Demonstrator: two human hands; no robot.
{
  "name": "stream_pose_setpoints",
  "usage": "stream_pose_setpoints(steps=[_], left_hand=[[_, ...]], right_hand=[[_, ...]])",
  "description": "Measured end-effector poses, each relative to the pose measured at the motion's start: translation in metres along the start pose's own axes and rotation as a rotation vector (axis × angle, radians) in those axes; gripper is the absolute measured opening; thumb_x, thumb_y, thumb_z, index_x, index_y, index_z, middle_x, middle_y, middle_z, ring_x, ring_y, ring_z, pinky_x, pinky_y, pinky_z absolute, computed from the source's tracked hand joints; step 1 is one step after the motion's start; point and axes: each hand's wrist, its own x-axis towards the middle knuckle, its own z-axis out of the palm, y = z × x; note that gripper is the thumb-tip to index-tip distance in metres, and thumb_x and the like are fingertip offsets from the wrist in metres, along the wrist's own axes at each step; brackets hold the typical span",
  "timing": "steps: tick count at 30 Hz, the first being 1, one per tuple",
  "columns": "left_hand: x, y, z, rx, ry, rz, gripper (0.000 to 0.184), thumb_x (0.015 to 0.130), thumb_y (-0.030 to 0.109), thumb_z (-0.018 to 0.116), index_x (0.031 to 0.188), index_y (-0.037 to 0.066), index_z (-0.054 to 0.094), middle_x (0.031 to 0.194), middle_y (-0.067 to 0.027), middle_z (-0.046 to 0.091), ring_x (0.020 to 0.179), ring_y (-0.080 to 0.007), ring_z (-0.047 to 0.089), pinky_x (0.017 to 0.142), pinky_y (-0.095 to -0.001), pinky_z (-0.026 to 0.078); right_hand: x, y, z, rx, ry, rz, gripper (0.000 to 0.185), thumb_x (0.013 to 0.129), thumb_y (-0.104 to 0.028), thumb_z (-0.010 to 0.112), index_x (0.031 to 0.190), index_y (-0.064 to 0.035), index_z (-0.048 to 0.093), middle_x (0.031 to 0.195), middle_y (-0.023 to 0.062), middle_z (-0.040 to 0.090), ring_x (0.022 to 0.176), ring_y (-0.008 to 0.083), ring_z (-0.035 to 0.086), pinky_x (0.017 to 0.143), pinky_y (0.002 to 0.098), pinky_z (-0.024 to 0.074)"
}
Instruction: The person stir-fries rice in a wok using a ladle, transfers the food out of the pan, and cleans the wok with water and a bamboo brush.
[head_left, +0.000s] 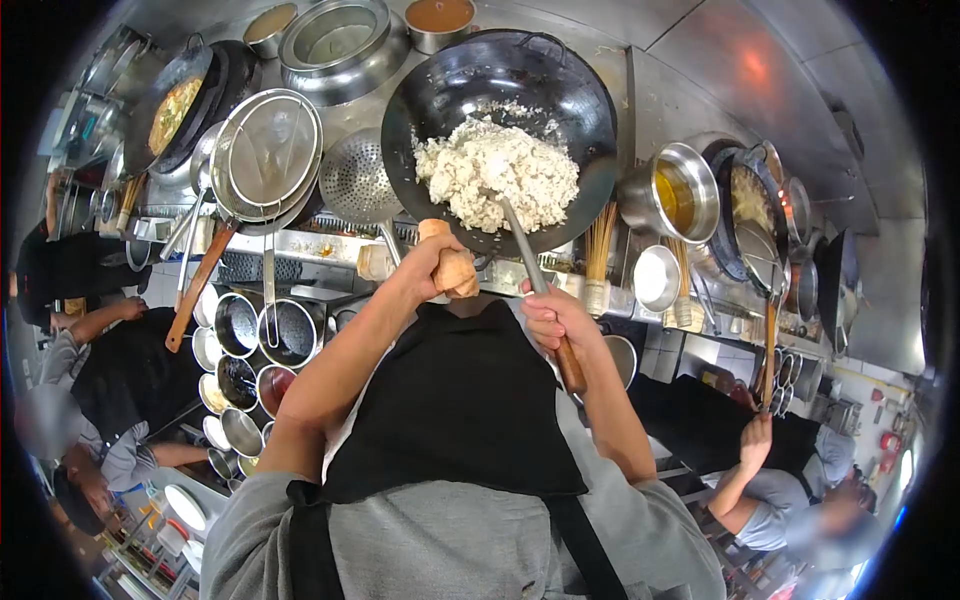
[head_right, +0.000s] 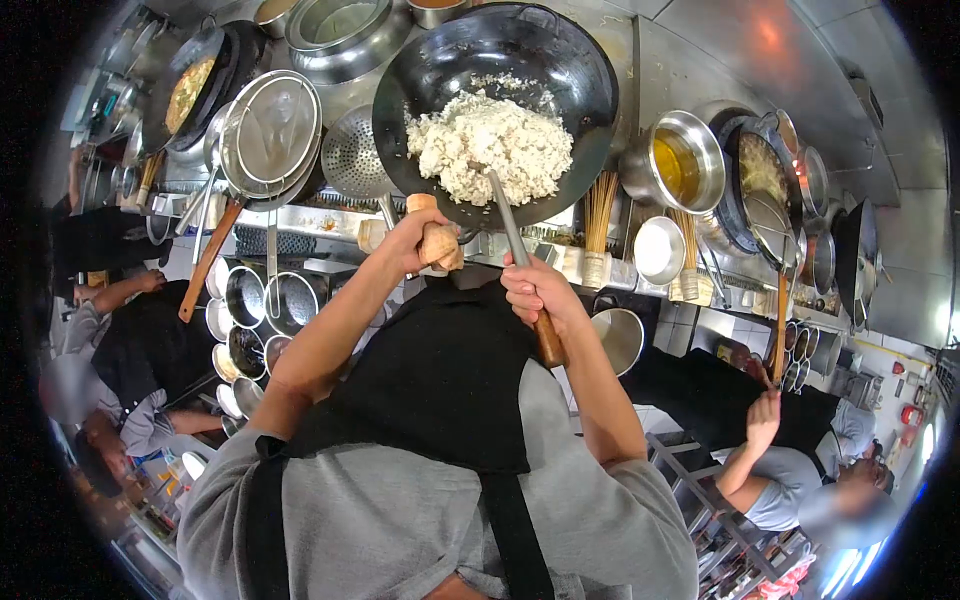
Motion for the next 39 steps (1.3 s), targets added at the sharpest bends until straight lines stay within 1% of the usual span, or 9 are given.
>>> stream_pose_setpoints(steps=[8, 11, 18, 22, 29, 30, 36, 37, 39], left_hand=[[-0.038, -0.003, -0.005, -0.121, -0.014, 0.047, 0.018, 0.076, 0.012, 0.057, 0.091, 0.004, 0.052, 0.079, -0.0125, 0.057, 0.067, -0.0283, 0.059, 0.062, -0.0445, 0.054], [-0.087, -0.026, -0.014, -0.177, -0.018, 0.084, 0.022, 0.076, 0.014, 0.057, 0.093, 0.002, 0.053, 0.079, -0.0134, 0.059, 0.068, -0.0277, 0.059, 0.064, -0.0409, 0.053], [-0.190, -0.159, -0.011, -0.430, 0.201, 0.404, 0.025, 0.073, 0.011, 0.060, 0.094, 0.000, 0.056, 0.082, -0.0127, 0.062, 0.074, -0.0250, 0.063, 0.069, -0.0372, 0.054], [-0.256, -0.236, 0.009, -0.683, 0.310, 0.605, 0.028, 0.071, 0.008, 0.060, 0.097, -0.001, 0.054, 0.083, -0.0128, 0.061, 0.079, -0.0245, 0.063, 0.072, -0.0368, 0.054], [-0.427, -0.332, 0.201, -1.131, 0.350, 0.737, 0.032, 0.073, 0.008, 0.060, 0.102, -0.002, 0.051, 0.087, -0.0136, 0.060, 0.079, -0.0251, 0.064, 0.072, -0.0373, 0.056], [-0.397, -0.344, 0.203, -1.120, 0.275, 0.745, 0.032, 0.072, 0.007, 0.060, 0.101, -0.001, 0.051, 0.086, -0.0134, 0.060, 0.077, -0.0252, 0.064, 0.070, -0.0376, 0.056], [-0.452, -0.396, 0.361, -1.426, 0.351, 0.931, 0.030, 0.073, 0.005, 0.059, 0.100, -0.001, 0.047, 0.082, -0.0158, 0.058, 0.069, -0.0263, 0.063, 0.056, -0.0361, 0.055], [-0.434, -0.410, 0.351, -1.346, 0.314, 0.897, 0.030, 0.073, 0.006, 0.058, 0.100, -0.001, 0.047, 0.082, -0.0164, 0.059, 0.068, -0.0264, 0.063, 0.053, -0.0368, 0.055], [-0.470, -0.440, 0.397, -1.381, 0.237, 0.999, 0.029, 0.075, 0.007, 0.056, 0.101, 0.001, 0.045, 0.080, -0.0174, 0.059, 0.065, -0.0266, 0.062, 0.046, -0.0390, 0.053]], right_hand=[[-0.038, -0.049, 0.028, -0.172, 0.111, 0.117, 0.018, 0.087, 0.000, 0.052, 0.101, -0.0096, 0.046, 0.057, -0.0049, 0.036, 0.036, 0.0043, 0.033, 0.030, 0.0226, 0.0294], [-0.062, -0.066, 0.020, -0.262, 0.010, 0.239, 0.019, 0.089, -0.002, 0.051, 0.104, -0.0109, 0.045, 0.058, -0.0053, 0.036, 0.036, 0.0040, 0.034, 0.029, 0.0234, 0.0292], [-0.094, -0.098, 0.046, -0.744, -0.144, 0.472, 0.027, 0.085, 0.001, 0.046, 0.109, -0.0100, 0.043, 0.057, -0.0013, 0.035, 0.034, 0.0069, 0.033, 0.028, 0.0252, 0.0311], [-0.086, -0.094, 0.100, -0.982, -0.323, 0.668, 0.028, 0.083, -0.001, 0.051, 0.108, -0.0094, 0.041, 0.054, -0.0019, 0.032, 0.033, 0.0071, 0.030, 0.028, 0.0250, 0.0294], [-0.248, -0.129, 0.256, -1.175, -0.488, 0.938, 0.026, 0.086, -0.002, 0.051, 0.109, -0.0091, 0.041, 0.054, -0.0014, 0.033, 0.033, 0.0074, 0.032, 0.028, 0.0260, 0.0327], [-0.263, -0.135, 0.226, -1.201, -0.469, 0.868, 0.026, 0.086, -0.003, 0.051, 0.109, -0.0090, 0.041, 0.054, -0.0019, 0.033, 0.033, 0.0066, 0.032, 0.028, 0.0261, 0.0329], [-0.364, -0.178, 0.287, -1.285, -0.589, 1.017, 0.025, 0.087, 0.000, 0.047, 0.111, -0.0055, 0.043, 0.055, -0.0038, 0.034, 0.032, 0.0042, 0.033, 0.028, 0.0240, 0.0340], [-0.374, -0.180, 0.246, -1.201, -0.536, 0.966, 0.025, 0.087, 0.000, 0.046, 0.111, -0.0055, 0.043, 0.055, -0.0041, 0.034, 0.033, 0.0039, 0.033, 0.029, 0.0237, 0.0344], [-0.424, -0.181, 0.275, -1.203, -0.554, 1.034, 0.024, 0.088, 0.000, 0.045, 0.112, -0.0054, 0.044, 0.056, -0.0045, 0.035, 0.034, 0.0031, 0.034, 0.029, 0.0233, 0.0358]])
